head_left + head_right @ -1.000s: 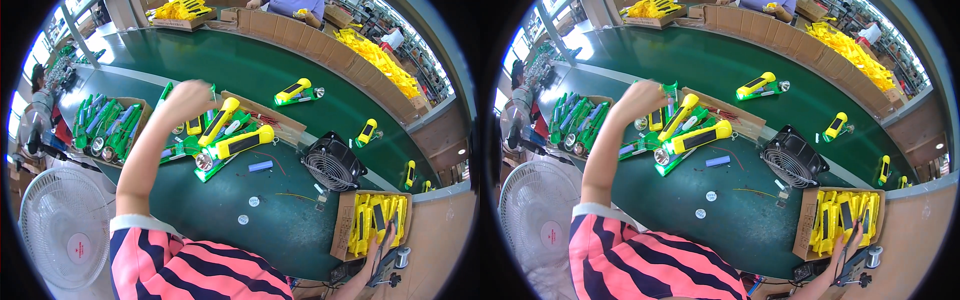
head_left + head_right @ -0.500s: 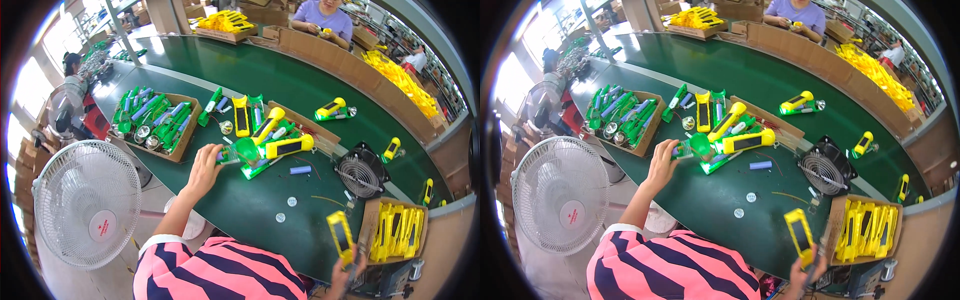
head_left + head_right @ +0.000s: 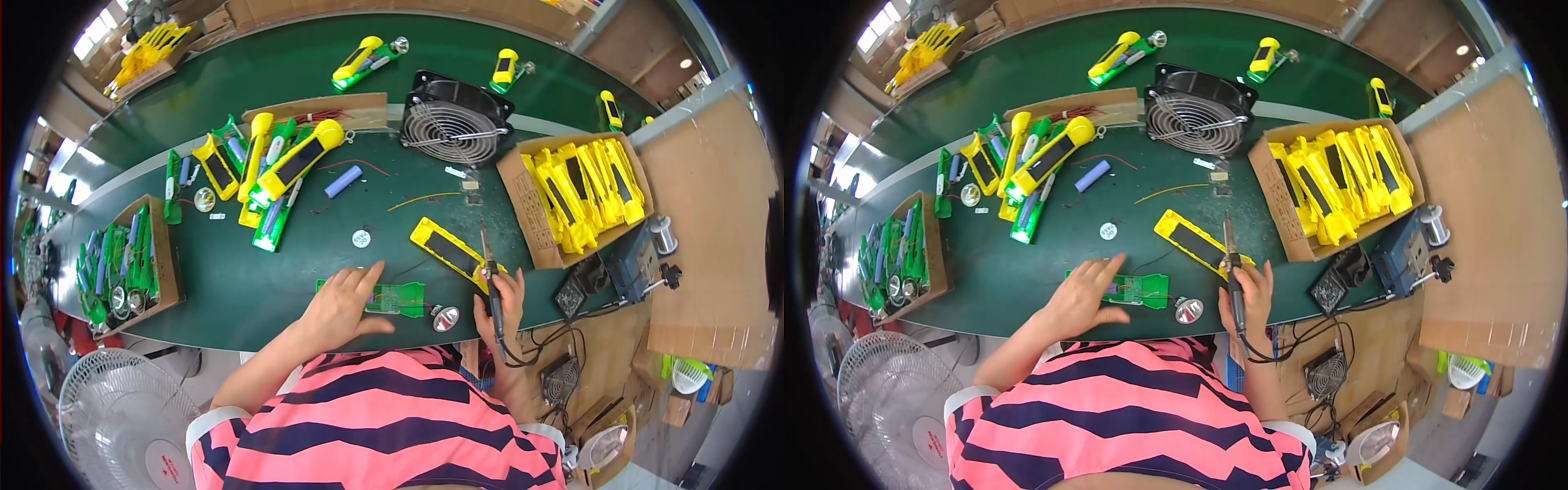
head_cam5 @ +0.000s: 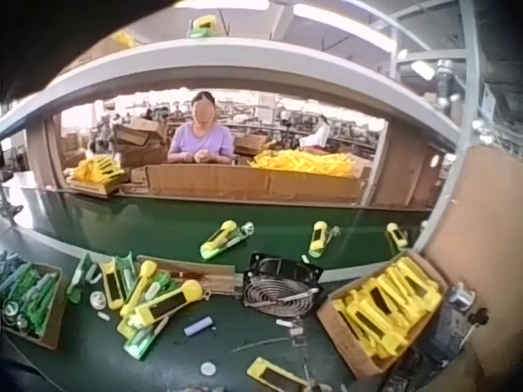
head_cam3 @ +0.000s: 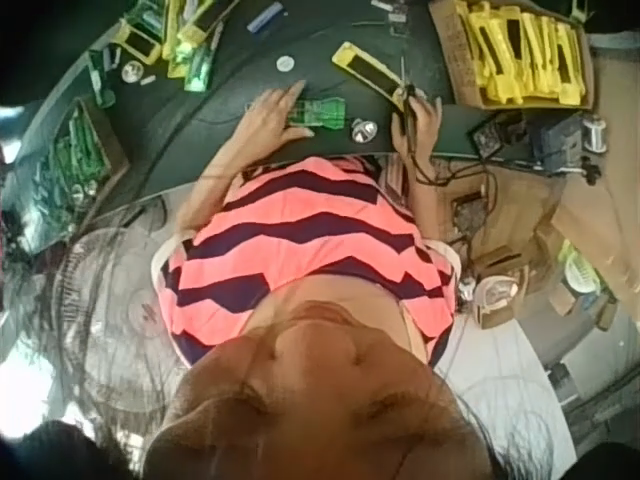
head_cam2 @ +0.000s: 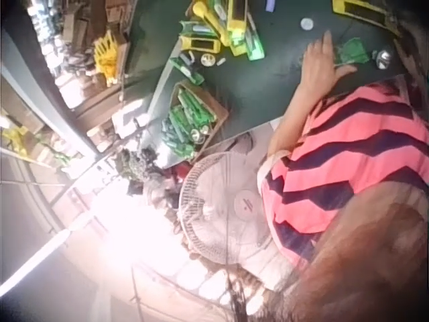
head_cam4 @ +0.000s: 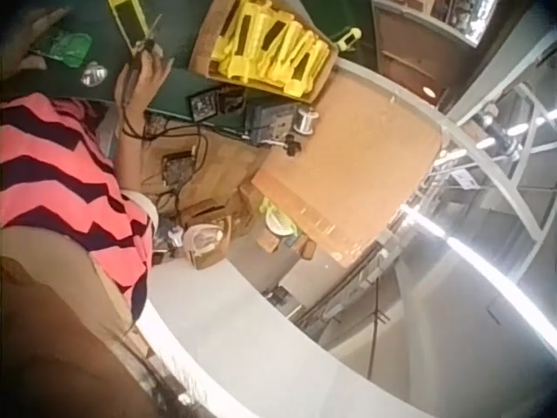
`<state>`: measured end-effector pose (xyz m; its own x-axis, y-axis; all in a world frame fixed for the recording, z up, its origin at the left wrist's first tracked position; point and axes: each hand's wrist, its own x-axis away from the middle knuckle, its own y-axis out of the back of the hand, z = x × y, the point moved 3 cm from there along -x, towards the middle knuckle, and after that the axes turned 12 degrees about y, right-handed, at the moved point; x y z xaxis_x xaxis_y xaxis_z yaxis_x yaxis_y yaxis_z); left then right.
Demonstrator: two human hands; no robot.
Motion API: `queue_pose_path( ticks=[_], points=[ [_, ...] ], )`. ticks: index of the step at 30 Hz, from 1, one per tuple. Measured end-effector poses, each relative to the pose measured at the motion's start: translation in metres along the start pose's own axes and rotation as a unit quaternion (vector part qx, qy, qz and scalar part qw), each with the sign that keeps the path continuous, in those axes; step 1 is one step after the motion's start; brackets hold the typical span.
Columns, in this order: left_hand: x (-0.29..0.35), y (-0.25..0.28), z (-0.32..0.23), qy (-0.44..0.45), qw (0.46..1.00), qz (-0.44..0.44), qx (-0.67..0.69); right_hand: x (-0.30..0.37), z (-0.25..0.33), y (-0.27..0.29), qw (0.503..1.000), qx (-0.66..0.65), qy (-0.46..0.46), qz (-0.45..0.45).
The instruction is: Soldering internal wiring and components into flashlight housings at an assembly station.
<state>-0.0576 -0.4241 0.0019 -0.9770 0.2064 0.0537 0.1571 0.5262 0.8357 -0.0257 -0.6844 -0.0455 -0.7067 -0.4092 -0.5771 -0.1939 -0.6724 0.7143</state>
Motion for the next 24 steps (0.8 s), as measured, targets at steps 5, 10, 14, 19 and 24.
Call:
queue_pose_path(
  ticks=[5,10,14,19,24],
  points=[
    [-0.043,-0.028,-0.011,0.113,0.962,0.075,0.238,0.005,0.002,-0.004,0.997,-0.014,-0.071,0.027],
    [-0.047,-0.039,-0.01,0.171,0.798,0.018,0.578,0.004,0.003,-0.014,0.997,-0.053,-0.058,0.013],
    [-0.026,-0.025,0.004,0.173,0.76,-0.124,0.614,-0.014,0.012,-0.016,0.983,-0.163,-0.043,0.071],
    [-0.017,0.006,0.013,0.031,0.968,-0.248,-0.004,-0.027,0.028,-0.01,0.981,-0.146,0.047,0.122],
    [-0.029,0.004,0.019,0.011,0.991,-0.117,-0.067,-0.033,0.035,-0.009,0.975,-0.207,0.078,-0.019]
  ],
)
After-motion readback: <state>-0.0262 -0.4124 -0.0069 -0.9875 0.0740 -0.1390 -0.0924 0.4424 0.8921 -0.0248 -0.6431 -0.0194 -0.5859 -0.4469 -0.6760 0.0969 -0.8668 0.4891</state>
